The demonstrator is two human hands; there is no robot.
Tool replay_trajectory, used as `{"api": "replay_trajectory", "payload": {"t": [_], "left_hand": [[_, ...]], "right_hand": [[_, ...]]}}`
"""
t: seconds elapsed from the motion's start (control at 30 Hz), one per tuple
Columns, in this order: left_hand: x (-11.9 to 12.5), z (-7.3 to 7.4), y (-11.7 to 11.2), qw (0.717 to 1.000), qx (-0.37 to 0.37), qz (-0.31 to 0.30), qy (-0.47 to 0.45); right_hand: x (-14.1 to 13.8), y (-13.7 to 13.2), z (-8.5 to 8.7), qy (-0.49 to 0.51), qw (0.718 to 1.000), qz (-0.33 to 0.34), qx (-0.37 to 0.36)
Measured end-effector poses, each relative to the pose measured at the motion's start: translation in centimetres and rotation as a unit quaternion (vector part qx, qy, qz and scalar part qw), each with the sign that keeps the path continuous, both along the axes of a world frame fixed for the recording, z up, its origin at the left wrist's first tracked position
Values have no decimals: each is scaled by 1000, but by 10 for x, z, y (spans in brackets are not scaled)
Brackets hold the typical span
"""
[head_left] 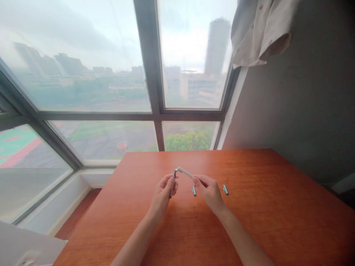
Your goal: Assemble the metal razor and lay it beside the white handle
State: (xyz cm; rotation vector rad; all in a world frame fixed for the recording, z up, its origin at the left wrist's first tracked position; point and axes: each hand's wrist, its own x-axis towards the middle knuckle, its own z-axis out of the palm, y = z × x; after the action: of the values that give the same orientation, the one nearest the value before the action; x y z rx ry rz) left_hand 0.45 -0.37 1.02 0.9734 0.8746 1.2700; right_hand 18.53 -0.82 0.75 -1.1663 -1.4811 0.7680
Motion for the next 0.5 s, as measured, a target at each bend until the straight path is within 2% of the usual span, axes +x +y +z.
{"api": "replay_trajectory", "payload": {"t": [0.2,0.5], "left_hand": [[1,6,-4,1000,-2,-12,-6],[1,6,-4,1000,1,-6,-2]], "right_hand": [[2,3,-2,3,1000,-22,1],[0,-1,1,15,1000,-8,1]]}}
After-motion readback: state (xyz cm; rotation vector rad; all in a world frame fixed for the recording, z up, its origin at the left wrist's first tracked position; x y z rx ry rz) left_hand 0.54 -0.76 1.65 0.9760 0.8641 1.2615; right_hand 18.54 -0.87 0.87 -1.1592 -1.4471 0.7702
